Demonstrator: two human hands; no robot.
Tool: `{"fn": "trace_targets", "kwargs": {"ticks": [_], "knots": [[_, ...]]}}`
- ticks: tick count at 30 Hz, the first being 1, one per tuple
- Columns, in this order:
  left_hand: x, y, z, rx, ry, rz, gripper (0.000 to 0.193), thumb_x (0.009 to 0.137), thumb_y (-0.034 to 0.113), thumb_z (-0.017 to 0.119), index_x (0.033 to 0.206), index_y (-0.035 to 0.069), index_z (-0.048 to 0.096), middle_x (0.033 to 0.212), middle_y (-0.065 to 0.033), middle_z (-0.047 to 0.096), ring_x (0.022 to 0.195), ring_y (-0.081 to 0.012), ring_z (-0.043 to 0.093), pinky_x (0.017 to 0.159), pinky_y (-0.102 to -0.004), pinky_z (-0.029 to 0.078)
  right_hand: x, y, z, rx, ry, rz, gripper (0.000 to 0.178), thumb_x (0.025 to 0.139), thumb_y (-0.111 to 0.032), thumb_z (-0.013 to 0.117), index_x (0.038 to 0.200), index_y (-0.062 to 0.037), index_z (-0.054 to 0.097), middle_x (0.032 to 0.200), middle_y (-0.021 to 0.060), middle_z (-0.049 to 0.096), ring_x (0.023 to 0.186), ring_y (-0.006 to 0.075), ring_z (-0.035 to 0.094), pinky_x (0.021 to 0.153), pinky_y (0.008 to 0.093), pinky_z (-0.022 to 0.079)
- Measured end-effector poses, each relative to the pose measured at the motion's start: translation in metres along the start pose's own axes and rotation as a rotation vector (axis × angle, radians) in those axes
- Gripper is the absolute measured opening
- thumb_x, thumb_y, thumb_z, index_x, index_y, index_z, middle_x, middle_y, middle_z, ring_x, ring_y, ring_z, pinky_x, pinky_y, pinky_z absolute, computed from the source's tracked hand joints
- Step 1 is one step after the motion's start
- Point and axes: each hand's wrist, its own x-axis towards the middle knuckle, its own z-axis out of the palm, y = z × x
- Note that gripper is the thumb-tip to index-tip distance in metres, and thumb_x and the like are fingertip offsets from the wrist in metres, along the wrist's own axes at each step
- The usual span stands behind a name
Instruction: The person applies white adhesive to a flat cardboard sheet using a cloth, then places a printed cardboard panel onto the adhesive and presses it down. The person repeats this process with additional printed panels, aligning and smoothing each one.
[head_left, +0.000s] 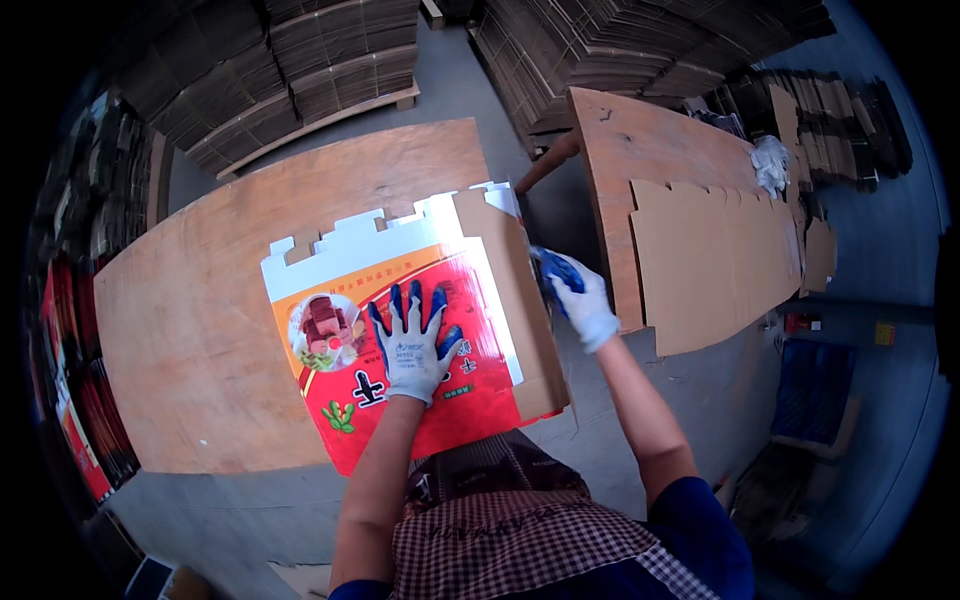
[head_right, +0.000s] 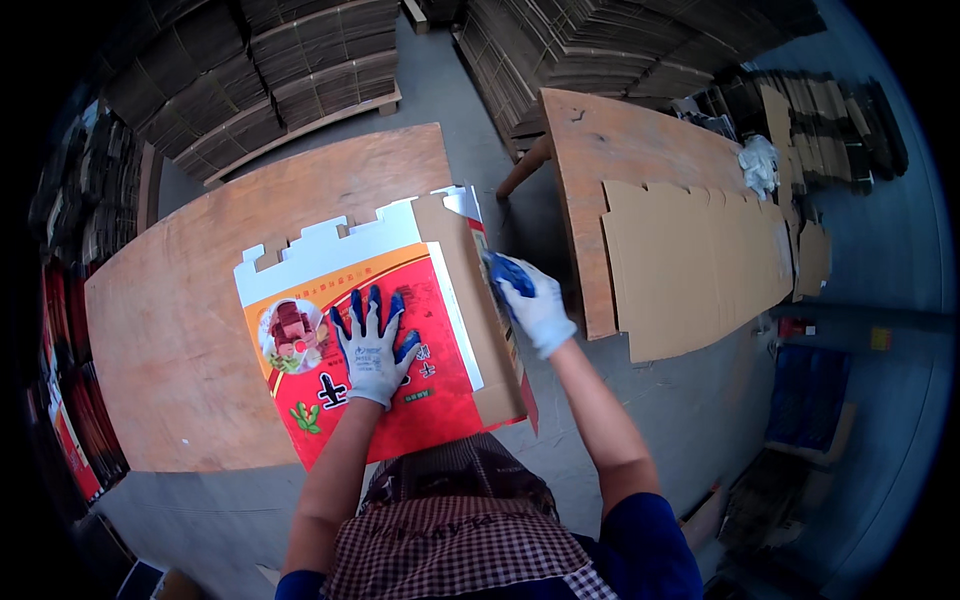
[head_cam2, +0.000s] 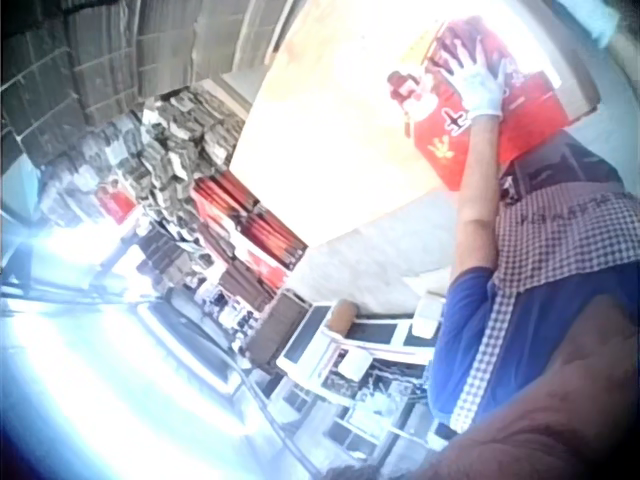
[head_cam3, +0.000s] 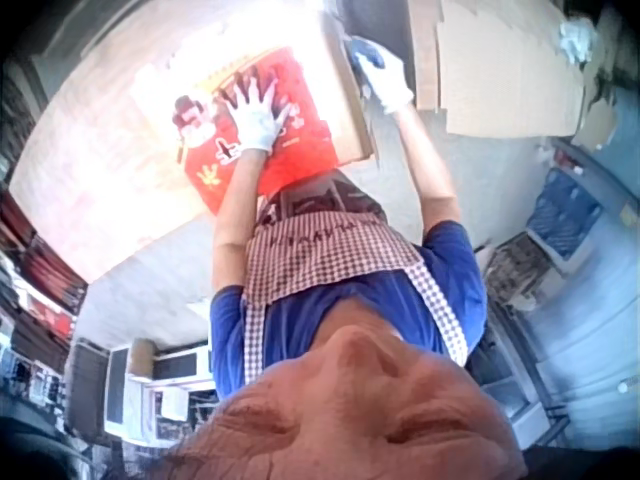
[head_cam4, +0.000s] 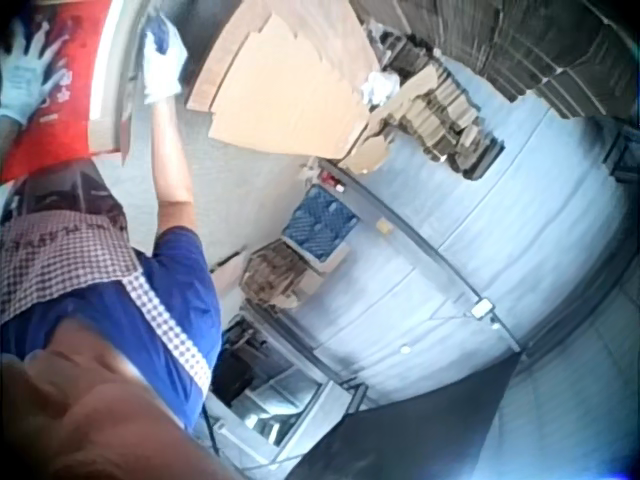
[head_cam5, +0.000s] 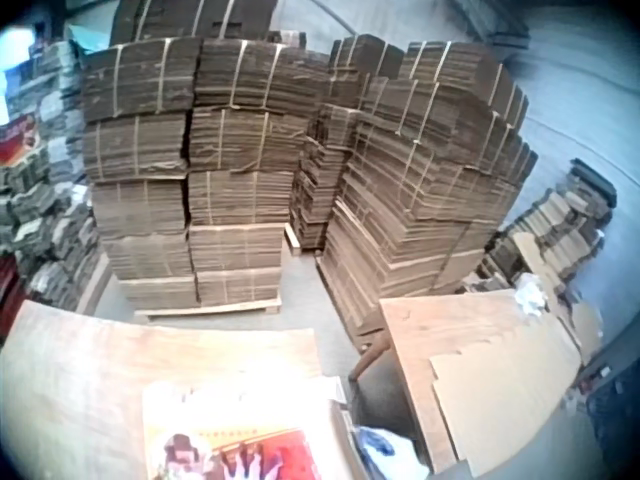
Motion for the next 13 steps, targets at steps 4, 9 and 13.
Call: {"fn": "trace_targets", "kwargs": {"ticks": [4,9,13], "knots": [[0.001,-0.001,-0.004,0.010,-0.047,-0.010,0.074,0.086,0.063,0.059,0.150,0.026,0.046,0.165,-0.0121,0.019,0.152,-0.0412,0.009,0.118,-0.0663,-0.002,0.052,-0.002,0.054,-0.514,-0.025,-0.297,0.047,0.092,-0.029,0.064,0.137,-0.0176,0.057,0.151,0.0111,0.045,0.142,0.0362,0.035,0.116,0.0497,0.026],[0.002,-0.002,-0.007,0.000,-0.084,-0.034,0.074,0.086,0.064,0.059,0.148,0.026,0.048,0.165,-0.0123,0.019,0.152,-0.0415,0.009,0.118,-0.0663,-0.002,0.073,0.003,0.081,-0.751,-0.153,-0.350,0.053,0.095,-0.037,0.056,0.146,-0.0243,0.049,0.155,0.0083,0.039,0.146,0.0368,0.027,0.119,0.0534,0.017],[0.002,-0.003,-0.004,0.009,-0.137,-0.052,0.074,0.087,0.065,0.058,0.148,0.026,0.048,0.165,-0.0123,0.019,0.152,-0.0413,0.010,0.118,-0.0668,-0.003,0.072,0.008,0.088,-0.820,-0.185,-0.331,0.057,0.095,-0.040,0.058,0.149,-0.0252,0.047,0.158,0.0085,0.035,0.148,0.0381,0.023,0.119,0.0555,0.015]]}}
